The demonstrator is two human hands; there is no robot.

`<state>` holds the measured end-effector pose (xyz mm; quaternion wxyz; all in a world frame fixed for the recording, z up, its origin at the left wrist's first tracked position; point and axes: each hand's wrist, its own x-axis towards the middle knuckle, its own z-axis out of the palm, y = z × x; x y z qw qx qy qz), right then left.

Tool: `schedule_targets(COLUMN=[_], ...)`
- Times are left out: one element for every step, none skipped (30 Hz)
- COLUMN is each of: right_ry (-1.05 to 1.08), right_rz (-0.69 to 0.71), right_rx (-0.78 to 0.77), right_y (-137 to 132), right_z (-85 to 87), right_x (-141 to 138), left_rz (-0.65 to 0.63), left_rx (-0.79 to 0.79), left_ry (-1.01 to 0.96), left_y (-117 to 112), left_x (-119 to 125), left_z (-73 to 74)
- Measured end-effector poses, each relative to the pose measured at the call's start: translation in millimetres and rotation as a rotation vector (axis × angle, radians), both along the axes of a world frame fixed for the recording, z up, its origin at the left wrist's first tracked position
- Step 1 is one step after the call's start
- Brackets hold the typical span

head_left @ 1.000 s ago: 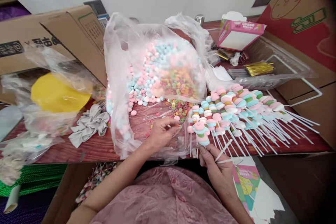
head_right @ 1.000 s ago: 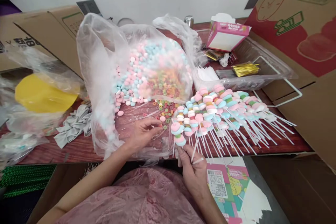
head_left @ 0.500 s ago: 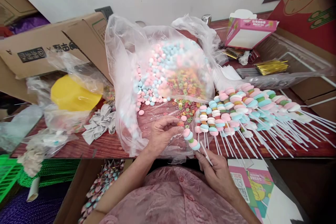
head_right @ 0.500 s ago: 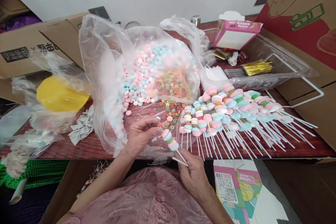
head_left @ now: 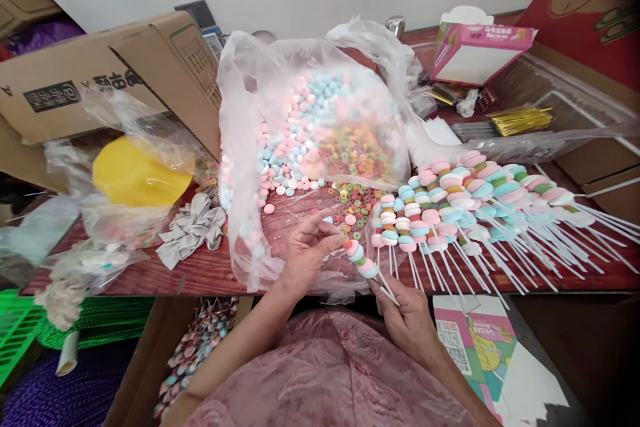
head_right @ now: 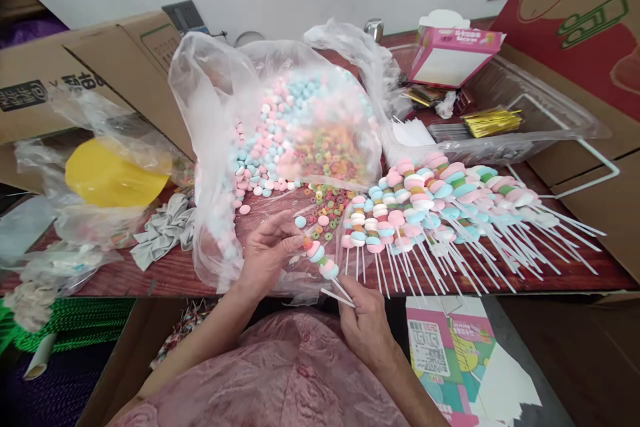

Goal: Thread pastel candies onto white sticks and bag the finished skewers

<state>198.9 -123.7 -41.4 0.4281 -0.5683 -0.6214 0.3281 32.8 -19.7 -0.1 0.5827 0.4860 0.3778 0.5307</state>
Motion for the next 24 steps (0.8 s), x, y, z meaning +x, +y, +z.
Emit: schedule_targets(right_ry=[0.004, 0.005, 0.003, -0.001, -0.005, -0.008, -0.007, -0.001, 0.009, 0.022, 0.038, 0.056, 0.075, 0.097, 0.121, 0.149, 0.177, 0.202, 0.224, 0.244, 0.262, 0.284, 0.309, 0.339], right_rz=[0.006, 0.013, 0.02, 0.026, 0.028, 0.024, 0.019, 0.012, 0.005, -0.001, -0.005, -0.004, 0.006, 0.019, 0.029, 0.025, 0.007, -0.028, -0.075, -0.125, -0.166, -0.197, -0.218, -0.234], right_rx=[0.002, 0.004, 0.007, 0.012, 0.017, 0.018, 0.02, 0.02, 0.018, 0.012, 0.001, -0.011, -0.026, -0.043, -0.06, -0.073, -0.083, -0.095, -0.101, -0.103, -0.103, -0.103, -0.107, -0.114], right_y=[1, 2, 3, 3, 4, 5, 5, 5, 5, 4, 3, 2, 0, -1, -2, -3, -4, -4, -4, -3, -2, -2, -2, -3], right_z=[0.7, 1.4, 2.3, 3.1, 3.9, 4.4, 4.5, 4.2, 3.1, 1.5, -0.8, -3.4, -6.1, -8.6, -10.5, -11.4, -11.3, -10.1, -8.0, -5.3, -2.3, 0.5, 2.8, 4.5], right_x=[-1, -2, -3, -3, -4, -4, -4, -4, -4, -4, -5, -6, -7, -9, -10, -12, -13, -13, -13, -12, -12, -10, -9, -9], left_rz=[-0.027, -0.052, -0.069, -0.076, -0.077, -0.072, -0.064, -0.058, -0.057, -0.064, -0.078, -0.096, -0.115, -0.133, -0.144, -0.153, -0.159, -0.166, -0.18, -0.195, -0.205, -0.205, -0.195, -0.165], left_rx=[-0.093, -0.164, -0.212, -0.242, -0.257, -0.261, -0.255, -0.242, -0.223, -0.207, -0.197, -0.194, -0.194, -0.193, -0.189, -0.178, -0.162, -0.147, -0.135, -0.122, -0.097, -0.048, 0.024, 0.131], left_ry=[-0.071, -0.118, -0.142, -0.15, -0.15, -0.147, -0.144, -0.141, -0.135, -0.123, -0.106, -0.09, -0.078, -0.072, -0.071, -0.07, -0.066, -0.052, -0.024, 0.023, 0.097, 0.205, 0.342, 0.504], left_y=[2, 3, 4, 4, 5, 4, 4, 2, 1, -2, -4, -8, -11, -15, -18, -21, -22, -22, -19, -14, -7, 3, 15, 27], left_x=[0, 1, 1, 1, 1, 1, 1, 1, 1, 2, 3, 4, 6, 8, 10, 11, 12, 12, 11, 8, 4, -1, -6, -11], left_z=[-1.6, -3.0, -4.1, -5.1, -5.9, -6.5, -7.0, -7.3, -7.6, -7.8, -8.2, -8.7, -9.5, -10.5, -11.6, -12.7, -13.7, -14.4, -14.7, -14.6, -14.1, -13.1, -11.7, -10.1])
